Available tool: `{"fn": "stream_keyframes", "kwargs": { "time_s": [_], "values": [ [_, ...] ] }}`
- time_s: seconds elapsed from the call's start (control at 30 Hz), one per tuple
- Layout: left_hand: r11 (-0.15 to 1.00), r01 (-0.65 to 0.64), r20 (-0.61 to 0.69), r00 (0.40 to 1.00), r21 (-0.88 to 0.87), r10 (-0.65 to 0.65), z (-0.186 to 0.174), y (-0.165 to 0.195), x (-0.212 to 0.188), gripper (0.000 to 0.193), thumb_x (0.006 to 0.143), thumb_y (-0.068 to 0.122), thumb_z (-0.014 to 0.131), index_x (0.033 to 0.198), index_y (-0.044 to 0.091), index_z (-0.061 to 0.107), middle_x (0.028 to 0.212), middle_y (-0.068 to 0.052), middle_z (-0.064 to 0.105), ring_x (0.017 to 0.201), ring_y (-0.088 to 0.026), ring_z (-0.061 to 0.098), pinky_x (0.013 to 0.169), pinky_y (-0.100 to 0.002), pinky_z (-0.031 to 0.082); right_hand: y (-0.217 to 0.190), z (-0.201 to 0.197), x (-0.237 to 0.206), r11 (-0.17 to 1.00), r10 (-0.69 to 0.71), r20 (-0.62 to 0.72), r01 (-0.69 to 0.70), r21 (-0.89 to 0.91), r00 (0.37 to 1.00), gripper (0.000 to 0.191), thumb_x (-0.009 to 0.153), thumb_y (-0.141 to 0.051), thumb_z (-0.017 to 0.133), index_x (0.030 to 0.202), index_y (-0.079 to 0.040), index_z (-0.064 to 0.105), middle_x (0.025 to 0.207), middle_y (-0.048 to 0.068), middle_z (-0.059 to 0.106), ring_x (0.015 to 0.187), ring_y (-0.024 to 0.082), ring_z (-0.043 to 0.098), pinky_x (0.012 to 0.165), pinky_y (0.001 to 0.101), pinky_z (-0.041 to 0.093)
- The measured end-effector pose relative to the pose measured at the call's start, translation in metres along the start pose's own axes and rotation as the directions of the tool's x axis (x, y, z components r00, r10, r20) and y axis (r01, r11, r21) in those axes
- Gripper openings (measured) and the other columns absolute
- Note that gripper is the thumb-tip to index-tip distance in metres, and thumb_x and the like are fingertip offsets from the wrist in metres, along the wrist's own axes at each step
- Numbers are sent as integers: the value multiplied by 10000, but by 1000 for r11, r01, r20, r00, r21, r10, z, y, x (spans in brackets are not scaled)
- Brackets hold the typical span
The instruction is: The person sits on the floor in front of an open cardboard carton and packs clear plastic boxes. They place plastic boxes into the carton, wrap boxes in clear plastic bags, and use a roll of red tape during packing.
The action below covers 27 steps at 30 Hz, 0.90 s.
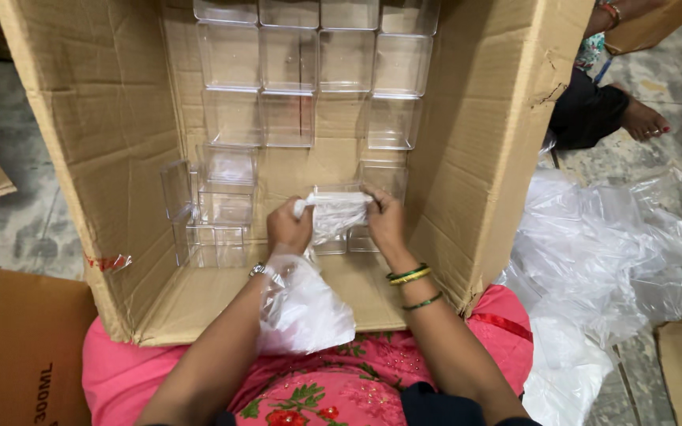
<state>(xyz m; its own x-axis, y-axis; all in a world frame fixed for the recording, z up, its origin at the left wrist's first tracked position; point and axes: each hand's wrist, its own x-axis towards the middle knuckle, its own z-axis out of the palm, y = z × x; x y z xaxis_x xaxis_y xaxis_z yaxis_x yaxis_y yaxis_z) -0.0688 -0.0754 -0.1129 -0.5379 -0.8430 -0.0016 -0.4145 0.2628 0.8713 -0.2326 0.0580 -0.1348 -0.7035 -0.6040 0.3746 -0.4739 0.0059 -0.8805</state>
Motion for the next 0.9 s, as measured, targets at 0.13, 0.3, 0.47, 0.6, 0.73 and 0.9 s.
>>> {"fn": "stream_keyframes", "kwargs": {
  "time_s": [0.13, 0.3, 0.47, 0.6, 0.73, 0.9],
  "values": [
    [825, -208, -167, 976, -525, 139, -12, 14, -3, 234, 974, 243, 762, 1053, 39, 681, 895, -98, 673, 785, -171, 614, 659, -334, 523, -41, -10, -7, 946, 232, -23, -220, 239, 972, 178, 1028, -45, 614, 1129, 39, 733, 976, 25, 724, 866, 122, 628, 772, 277, 525],
    [584, 356, 353, 927, -729, -125, -43, 52, -33, 273, 938, 254, 686, 1044, 5, 725, 796, -26, 704, 657, -136, 630, 560, -303, 478, -90, -35, -20, 866, 459, -28, -440, 239, 888, 257, 1053, -89, 632, 1199, 78, 762, 917, 186, 689, 758, 241, 474, 654, 377, 377],
    [651, 356, 436, 899, -670, -43, -69, 86, -61, 285, 933, 234, 667, 1005, -20, 774, 749, 5, 694, 607, -91, 601, 510, -277, 465, -102, -57, -25, 729, 265, 250, -363, 581, 931, 434, 1053, -221, 472, 1440, -41, 551, 1380, 89, 635, 1209, 131, 627, 1023, 268, 508],
    [733, 259, 361, 933, -630, -20, -69, 94, -69, 269, 979, 241, 685, 1034, 13, 817, 737, 36, 641, 600, -40, 512, 516, -249, 411, -110, -62, -42, 590, 246, 470, -516, 621, 848, 471, 1050, -259, 455, 1450, -19, 519, 1388, 116, 615, 1232, 180, 627, 1048, 314, 518],
    [703, 356, 450, 891, -616, -56, -58, 88, -75, 241, 952, 203, 690, 940, -24, 772, 752, 4, 737, 605, -72, 627, 533, -273, 488, -139, -50, -70, 290, 205, 621, -653, 700, 757, 445, 1022, -232, 509, 1410, -16, 534, 1339, 118, 614, 1196, 193, 624, 1034, 331, 520],
    [946, 108, 432, 901, -305, 37, -40, 79, -89, 263, 952, 226, 721, 855, -12, 776, 663, -5, 669, 572, -56, 537, 500, -277, 431, -176, -66, -104, 216, 102, 745, -746, 630, 659, 418, 987, -199, 576, 1360, -12, 552, 1277, 120, 613, 1151, 209, 620, 1017, 353, 522]
  ]
}}
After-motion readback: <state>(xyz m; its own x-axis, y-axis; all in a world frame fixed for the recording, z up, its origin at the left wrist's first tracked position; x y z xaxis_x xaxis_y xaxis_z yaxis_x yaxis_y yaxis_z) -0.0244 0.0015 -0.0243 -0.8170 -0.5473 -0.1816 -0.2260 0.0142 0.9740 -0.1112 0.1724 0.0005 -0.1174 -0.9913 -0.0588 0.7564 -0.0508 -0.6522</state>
